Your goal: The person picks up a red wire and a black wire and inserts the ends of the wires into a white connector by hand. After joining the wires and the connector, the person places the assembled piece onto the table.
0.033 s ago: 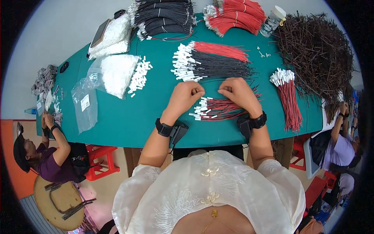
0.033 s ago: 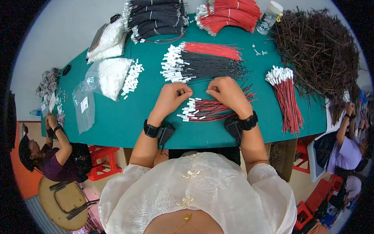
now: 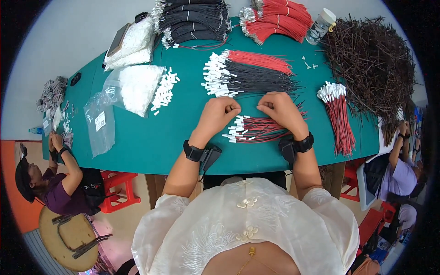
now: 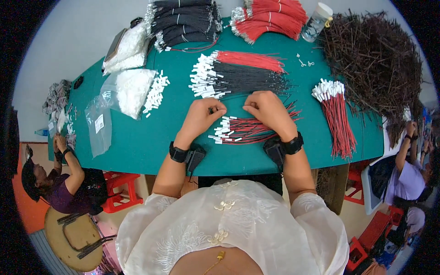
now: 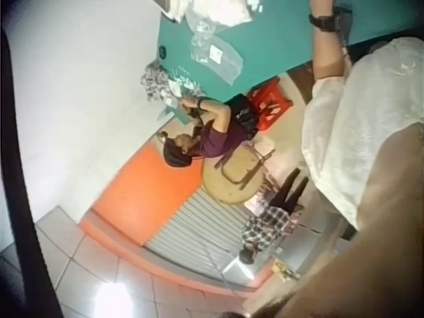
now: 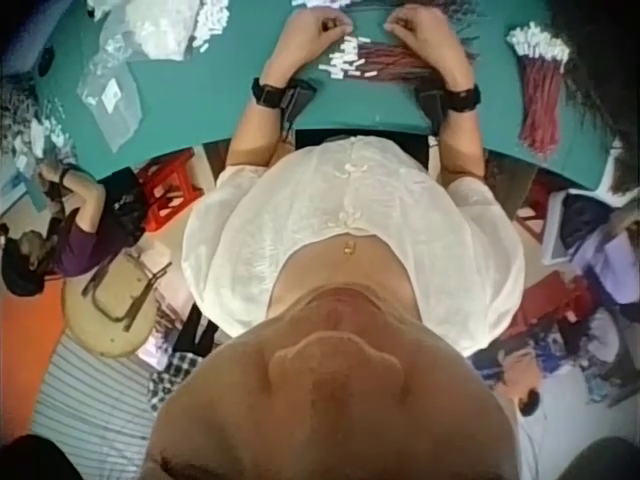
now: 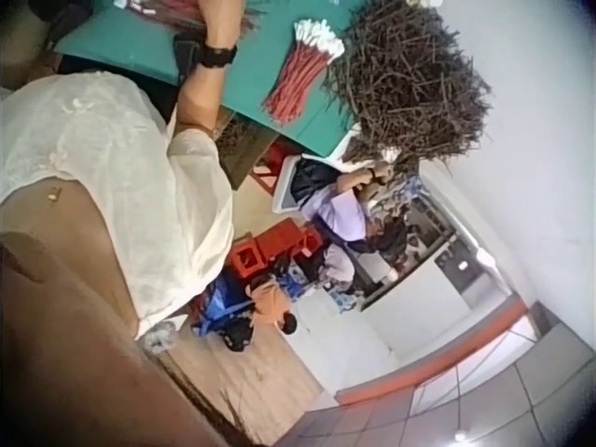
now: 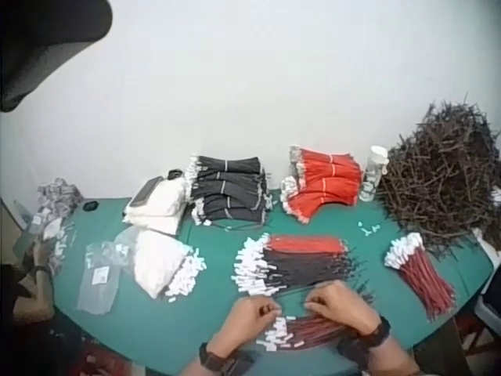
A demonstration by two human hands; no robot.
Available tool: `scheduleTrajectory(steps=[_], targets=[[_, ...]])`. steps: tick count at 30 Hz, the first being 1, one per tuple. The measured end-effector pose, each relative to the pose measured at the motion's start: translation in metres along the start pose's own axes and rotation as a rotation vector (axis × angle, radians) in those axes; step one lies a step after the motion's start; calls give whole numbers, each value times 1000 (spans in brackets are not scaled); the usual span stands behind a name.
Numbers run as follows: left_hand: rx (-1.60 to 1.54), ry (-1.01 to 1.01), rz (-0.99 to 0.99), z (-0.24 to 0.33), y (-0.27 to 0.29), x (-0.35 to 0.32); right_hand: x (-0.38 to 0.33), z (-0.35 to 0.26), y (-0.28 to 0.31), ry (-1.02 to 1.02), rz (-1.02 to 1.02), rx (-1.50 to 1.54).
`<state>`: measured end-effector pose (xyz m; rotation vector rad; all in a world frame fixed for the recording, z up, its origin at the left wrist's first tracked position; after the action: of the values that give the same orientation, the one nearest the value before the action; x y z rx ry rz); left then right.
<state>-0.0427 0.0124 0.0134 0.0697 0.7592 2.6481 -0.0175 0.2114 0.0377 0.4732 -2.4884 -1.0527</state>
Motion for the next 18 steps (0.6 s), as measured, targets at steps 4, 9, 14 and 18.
scheduleTrajectory(steps=[4,9,14,18], targets=[[18,-22,17,-4,-3,-2,3,-8,17,41,87,-56],[30,-38,52,-7,-2,-1,26,-2,41,65,147,-242],[39,-49,64,-7,-2,-2,83,50,45,147,184,-530],[14,-39,49,-6,-4,-1,111,84,31,123,123,-593]])
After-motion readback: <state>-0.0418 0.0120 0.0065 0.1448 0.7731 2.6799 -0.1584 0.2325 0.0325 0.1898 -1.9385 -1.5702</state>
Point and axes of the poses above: each hand's wrist, its own x-axis towards the middle knuckle, its own y-axis out of the back of the hand, z = x × y, the point moved 5 cm from there along x, towards the middle knuckle, and after that the axes turned 12 degrees about y, right-handed, at the moved point
